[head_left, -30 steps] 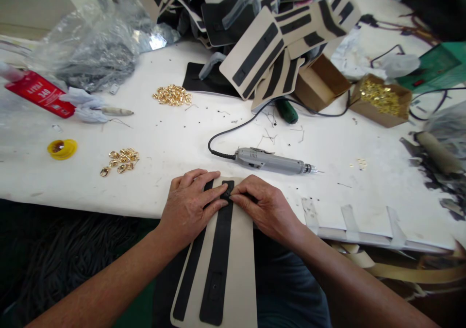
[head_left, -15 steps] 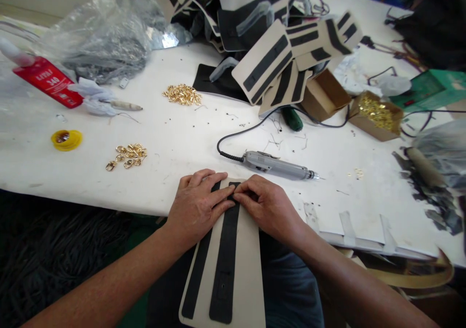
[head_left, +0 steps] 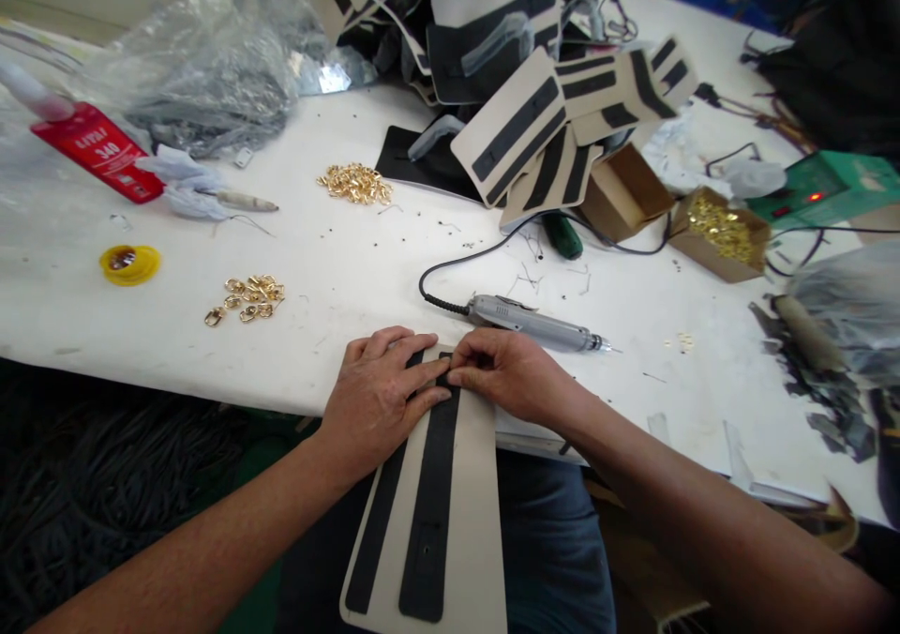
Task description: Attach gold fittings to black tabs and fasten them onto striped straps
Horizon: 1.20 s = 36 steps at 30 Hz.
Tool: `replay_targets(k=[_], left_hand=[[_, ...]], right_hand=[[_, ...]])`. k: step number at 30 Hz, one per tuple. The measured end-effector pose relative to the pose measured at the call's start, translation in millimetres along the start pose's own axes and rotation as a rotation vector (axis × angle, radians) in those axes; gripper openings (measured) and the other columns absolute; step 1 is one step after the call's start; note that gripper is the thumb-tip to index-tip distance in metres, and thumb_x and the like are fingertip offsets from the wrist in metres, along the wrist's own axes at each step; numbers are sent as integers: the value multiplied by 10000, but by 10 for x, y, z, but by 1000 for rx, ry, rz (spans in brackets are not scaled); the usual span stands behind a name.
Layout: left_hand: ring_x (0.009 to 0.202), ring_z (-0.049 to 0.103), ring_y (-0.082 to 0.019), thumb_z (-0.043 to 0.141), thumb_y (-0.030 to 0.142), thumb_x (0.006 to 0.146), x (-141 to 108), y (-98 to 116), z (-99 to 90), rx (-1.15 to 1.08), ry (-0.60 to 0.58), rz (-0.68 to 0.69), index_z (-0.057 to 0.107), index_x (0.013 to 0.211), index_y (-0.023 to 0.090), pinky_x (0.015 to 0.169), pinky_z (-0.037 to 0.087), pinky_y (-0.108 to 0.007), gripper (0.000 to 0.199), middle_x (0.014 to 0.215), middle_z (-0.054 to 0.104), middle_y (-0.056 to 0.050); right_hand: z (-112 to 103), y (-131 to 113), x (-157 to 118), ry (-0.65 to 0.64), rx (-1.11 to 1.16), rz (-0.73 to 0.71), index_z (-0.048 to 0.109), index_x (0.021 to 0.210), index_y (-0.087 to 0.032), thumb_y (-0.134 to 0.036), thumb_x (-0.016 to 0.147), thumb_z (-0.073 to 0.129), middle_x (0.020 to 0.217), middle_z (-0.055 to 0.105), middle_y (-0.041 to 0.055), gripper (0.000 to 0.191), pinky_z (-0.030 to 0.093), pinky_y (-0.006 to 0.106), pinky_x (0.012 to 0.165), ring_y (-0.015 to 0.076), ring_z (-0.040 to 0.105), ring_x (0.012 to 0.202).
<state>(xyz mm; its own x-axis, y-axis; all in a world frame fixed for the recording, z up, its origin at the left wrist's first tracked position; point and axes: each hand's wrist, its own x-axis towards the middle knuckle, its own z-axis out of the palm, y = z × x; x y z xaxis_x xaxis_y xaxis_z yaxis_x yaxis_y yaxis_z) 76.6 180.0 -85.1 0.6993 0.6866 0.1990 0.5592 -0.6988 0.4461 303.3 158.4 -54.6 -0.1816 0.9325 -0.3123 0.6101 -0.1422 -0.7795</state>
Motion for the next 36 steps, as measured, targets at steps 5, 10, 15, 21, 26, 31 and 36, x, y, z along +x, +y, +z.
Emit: replay_targets(k=[5,10,15,21,26,31,36], left_hand=[[1293,549,-327,697,391,977,6,18,-7,5,-4,-4,739,1285,327,984,440,-523,317,1406,697,-45],[1292,546,-330,688,375,982,10,33,-18,15,-17,-7,742,1284,325,985,442,-529,311,1410,696,-45],[1283,553,-328,698,381,975,4,47,-34,33,-12,1,751,1271,323,977,447,-519,306,1398,699,-51],[1295,548,-321,697,388,976,-21,33,-10,31,2,11,733,1306,344,995,445,-521,335,1413,691,-54],[1297,544,-318,688,399,983,-35,40,-22,31,-1,9,737,1302,343,995,445,-515,328,1408,696,-46],[1293,549,-312,702,394,974,-33,53,-35,18,5,2,748,1285,334,993,453,-516,320,1399,702,-52],[1293,556,-305,702,402,973,-24,56,-30,-3,14,-3,772,1227,329,995,452,-516,274,1394,706,-47]], right_hand=[[-114,32,118,-246,126,58,720,810,-225,-185,848,702,629,633,-60,58,419,259,564,115,565,551],[-79,-12,94,-140,25,44,714,776,-214,-190,828,728,646,650,-43,59,400,254,575,118,572,581],[-15,-104,-2,-12,-49,59,709,736,-198,-202,809,763,681,656,-32,91,360,257,590,125,562,641],[-36,-118,-49,-33,-31,24,736,785,-180,-167,845,720,679,656,-35,64,383,256,639,117,566,657],[32,-106,-120,25,-65,-22,759,829,-182,-176,877,686,776,714,-10,88,417,268,693,139,615,737],[17,-110,-194,54,-37,-30,771,913,-193,-196,881,699,801,732,-10,79,456,275,710,147,644,742],[-219,-45,-329,379,-353,-119,758,1036,-214,-297,921,720,1044,750,68,147,506,354,827,226,676,948]])
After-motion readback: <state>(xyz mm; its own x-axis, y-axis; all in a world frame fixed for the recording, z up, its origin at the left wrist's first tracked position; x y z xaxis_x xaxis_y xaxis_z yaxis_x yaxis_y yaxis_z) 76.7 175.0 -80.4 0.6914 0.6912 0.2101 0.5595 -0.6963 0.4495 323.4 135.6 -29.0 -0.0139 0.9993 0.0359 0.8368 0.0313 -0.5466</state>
